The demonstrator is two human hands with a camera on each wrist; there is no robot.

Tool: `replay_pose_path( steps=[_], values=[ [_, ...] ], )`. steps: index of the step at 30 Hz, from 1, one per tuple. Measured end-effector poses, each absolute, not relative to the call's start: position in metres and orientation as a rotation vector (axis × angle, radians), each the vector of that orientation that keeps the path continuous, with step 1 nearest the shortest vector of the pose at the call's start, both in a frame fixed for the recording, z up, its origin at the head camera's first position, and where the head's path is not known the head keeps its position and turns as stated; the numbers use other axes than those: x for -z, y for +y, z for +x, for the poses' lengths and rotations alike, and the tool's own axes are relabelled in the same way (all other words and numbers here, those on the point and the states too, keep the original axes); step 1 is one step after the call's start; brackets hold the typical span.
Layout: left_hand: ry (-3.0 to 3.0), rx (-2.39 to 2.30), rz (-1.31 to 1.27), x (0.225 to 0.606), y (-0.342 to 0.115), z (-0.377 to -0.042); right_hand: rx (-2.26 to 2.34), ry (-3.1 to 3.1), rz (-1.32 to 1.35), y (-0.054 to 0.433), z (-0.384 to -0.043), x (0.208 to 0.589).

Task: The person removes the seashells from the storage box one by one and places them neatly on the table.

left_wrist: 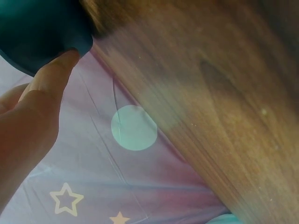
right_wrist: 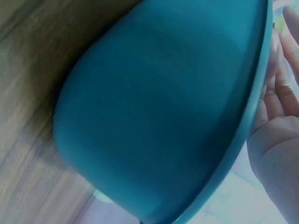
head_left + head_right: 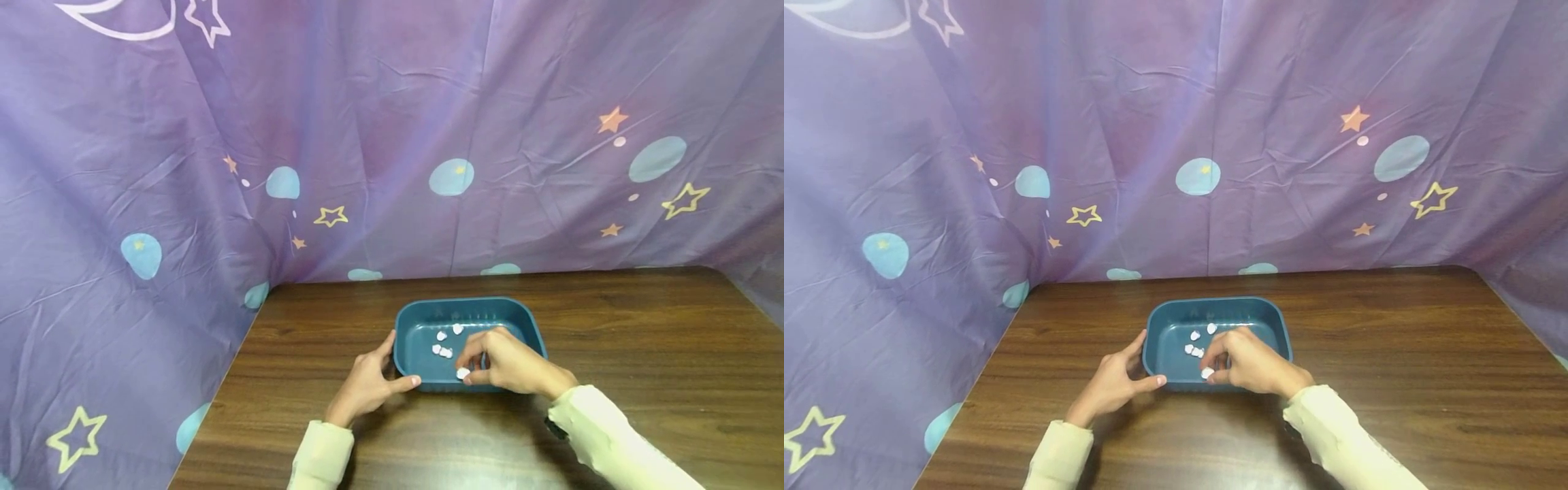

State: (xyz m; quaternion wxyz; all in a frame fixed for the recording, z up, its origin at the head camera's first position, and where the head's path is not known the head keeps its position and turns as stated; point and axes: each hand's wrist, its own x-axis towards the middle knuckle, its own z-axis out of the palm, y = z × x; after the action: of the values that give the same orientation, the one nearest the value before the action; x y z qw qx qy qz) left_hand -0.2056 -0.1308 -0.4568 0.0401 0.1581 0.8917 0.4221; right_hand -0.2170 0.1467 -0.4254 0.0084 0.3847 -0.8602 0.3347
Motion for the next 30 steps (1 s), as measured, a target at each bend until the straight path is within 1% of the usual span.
replay_pose_path(
  steps=[14,22,30],
  values=[
    [2.711,-1.272,0.473,0.457,-0.132,-0.208,-1.034,-2.585,1.335,0.13,-0.194,0.424],
    [2.724,-1.264,0.476,0.454,-0.131,-0.208,-1.065,-2.496,1.423,0.118,-0.183,0.434],
    [2.7,-1.286,0.469,0.455,-0.131,-0.207,-1.007,-2.506,1.421,0.107,-0.177,0.446]
  ],
)
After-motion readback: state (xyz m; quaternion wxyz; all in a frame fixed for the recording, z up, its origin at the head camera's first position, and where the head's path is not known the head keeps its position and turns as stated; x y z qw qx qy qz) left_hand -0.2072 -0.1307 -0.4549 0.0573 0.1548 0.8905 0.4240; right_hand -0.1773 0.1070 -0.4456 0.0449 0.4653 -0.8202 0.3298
